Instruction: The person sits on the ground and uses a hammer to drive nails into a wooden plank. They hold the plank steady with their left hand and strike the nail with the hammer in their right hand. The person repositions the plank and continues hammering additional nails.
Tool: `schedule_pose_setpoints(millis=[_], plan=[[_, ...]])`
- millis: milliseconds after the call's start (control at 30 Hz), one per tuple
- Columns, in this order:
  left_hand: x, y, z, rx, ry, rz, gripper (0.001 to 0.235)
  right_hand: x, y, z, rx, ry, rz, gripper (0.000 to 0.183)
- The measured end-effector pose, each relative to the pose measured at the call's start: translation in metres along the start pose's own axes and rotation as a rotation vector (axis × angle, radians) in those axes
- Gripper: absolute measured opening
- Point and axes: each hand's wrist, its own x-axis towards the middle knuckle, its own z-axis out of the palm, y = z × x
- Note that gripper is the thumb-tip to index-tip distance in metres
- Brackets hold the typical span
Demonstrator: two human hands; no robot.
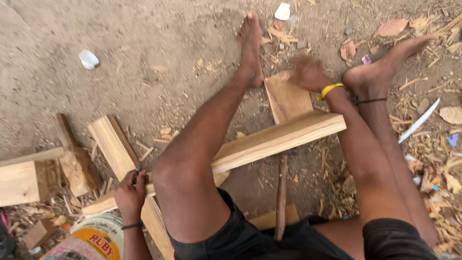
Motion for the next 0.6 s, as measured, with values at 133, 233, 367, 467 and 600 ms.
schedule_pose_setpoints(millis=[133, 233, 367, 467, 600], plan=[[0.0, -0.008, 0.005, -0.096, 0.023, 0.083, 0.022, -0.114, 0.057, 0.015, 0.845, 0.862, 0.254, 0.032], [0.013, 0.003, 0.007, -0.211, 0.089, 0.093, 0.015, -0.205, 0.05, 0.018, 1.011, 1.133, 0.602, 0.034], [0.004, -0.001, 0.012, -0.212, 0.103, 0.117, 0.011, -0.306, -0.059, 0.041, 1.143, 0.362, 0.804, 0.026], [0.011, -0.008, 0.02, -0.142, 0.167, 0.179, 0.014, -0.293, -0.137, 0.044, 1.227, 0.196, 0.722, 0.037], [0.014, -0.014, 0.026, -0.147, 0.243, 0.251, 0.012, -0.282, -0.207, 0.055, 1.112, -0.148, 0.745, 0.053]])
